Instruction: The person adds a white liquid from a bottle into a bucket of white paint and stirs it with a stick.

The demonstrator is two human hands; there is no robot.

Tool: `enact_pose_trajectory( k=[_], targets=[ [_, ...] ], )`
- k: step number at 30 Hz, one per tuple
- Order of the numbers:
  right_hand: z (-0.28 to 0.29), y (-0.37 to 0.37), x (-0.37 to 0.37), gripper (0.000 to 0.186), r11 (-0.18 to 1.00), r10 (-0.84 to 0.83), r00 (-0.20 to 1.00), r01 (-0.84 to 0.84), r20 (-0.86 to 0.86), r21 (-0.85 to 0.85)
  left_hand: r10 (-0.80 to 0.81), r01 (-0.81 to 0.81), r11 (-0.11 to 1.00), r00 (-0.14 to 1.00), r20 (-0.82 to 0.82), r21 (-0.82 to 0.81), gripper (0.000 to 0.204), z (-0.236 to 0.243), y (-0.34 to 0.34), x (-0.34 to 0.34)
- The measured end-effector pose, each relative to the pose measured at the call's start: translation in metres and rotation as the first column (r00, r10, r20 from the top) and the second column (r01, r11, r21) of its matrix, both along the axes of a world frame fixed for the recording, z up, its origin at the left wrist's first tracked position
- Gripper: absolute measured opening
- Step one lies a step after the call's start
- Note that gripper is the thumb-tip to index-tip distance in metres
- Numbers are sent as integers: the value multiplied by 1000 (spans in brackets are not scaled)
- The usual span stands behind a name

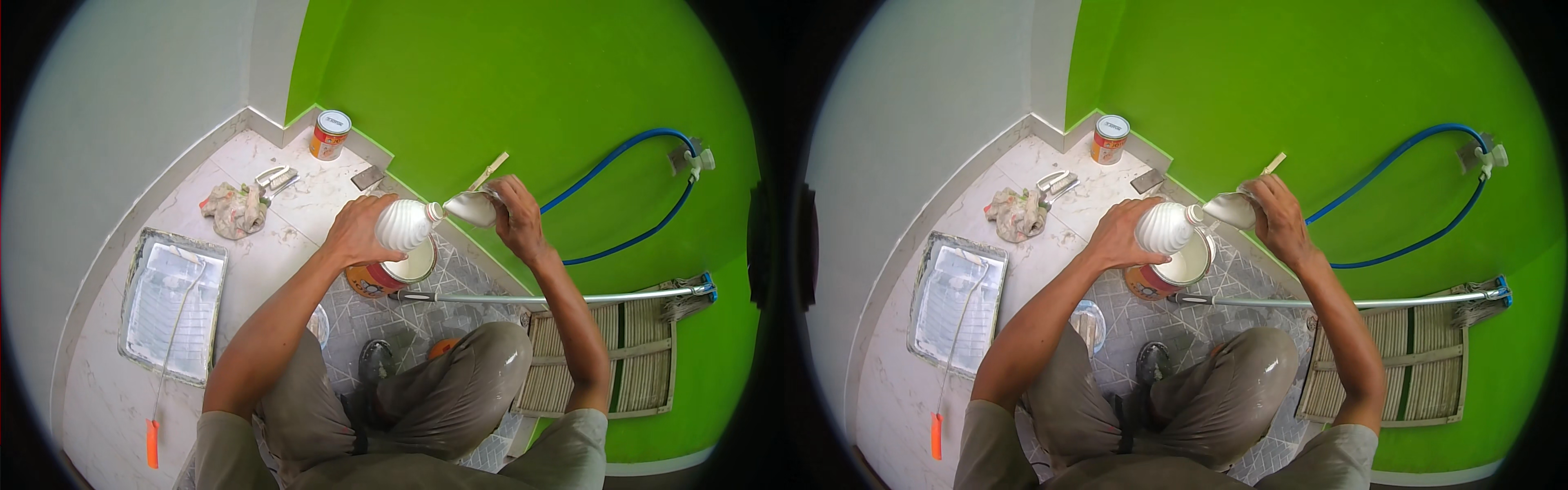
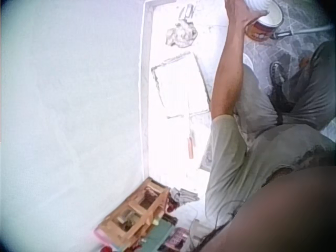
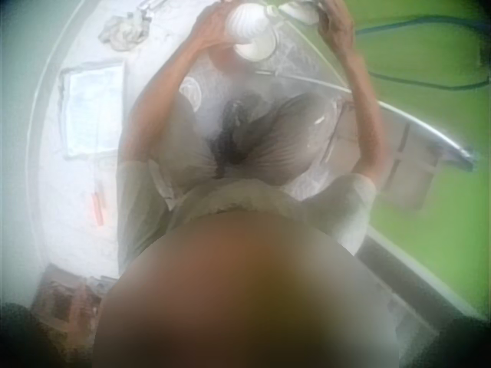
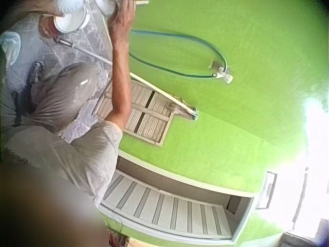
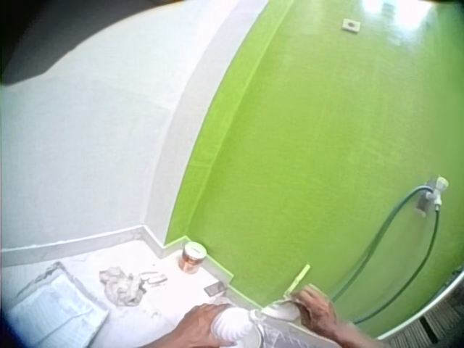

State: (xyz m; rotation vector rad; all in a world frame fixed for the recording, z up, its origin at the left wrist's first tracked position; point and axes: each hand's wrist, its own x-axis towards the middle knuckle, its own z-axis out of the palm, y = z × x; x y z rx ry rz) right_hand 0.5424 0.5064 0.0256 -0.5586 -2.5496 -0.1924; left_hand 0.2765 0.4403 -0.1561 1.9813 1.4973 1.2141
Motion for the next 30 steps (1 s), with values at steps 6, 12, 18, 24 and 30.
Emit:
enact_pose_trajectory(
  k=[6, 12, 18, 24, 30],
  targets=[
    [13, 3, -3, 24, 1000, 28, 995, -29, 94, 7, -22, 22, 1000, 1000, 5, -3, 105, -2, 2, 3],
    [21, 8, -11, 28, 996, 77, 982, -83, 174, 24, -18, 18, 1000, 1000, -9, -7, 103, -3, 2, 4],
    [33, 12, -14, 36, 995, 88, 962, -99, 258, 30, -37, 36, 998, 999, -11, -42, 103, 3, 1, 3],
    [38, 13, -18, 39, 994, 88, 944, -105, 316, 35, -10, 10, 1000, 1000, -16, -7, 102, -2, 2, 1],
    [38, 16, -19, 40, 995, 80, 936, -97, 343, 34, -11, 11, 1000, 1000, -8, -7, 101, -3, 2, -1]
  ],
)
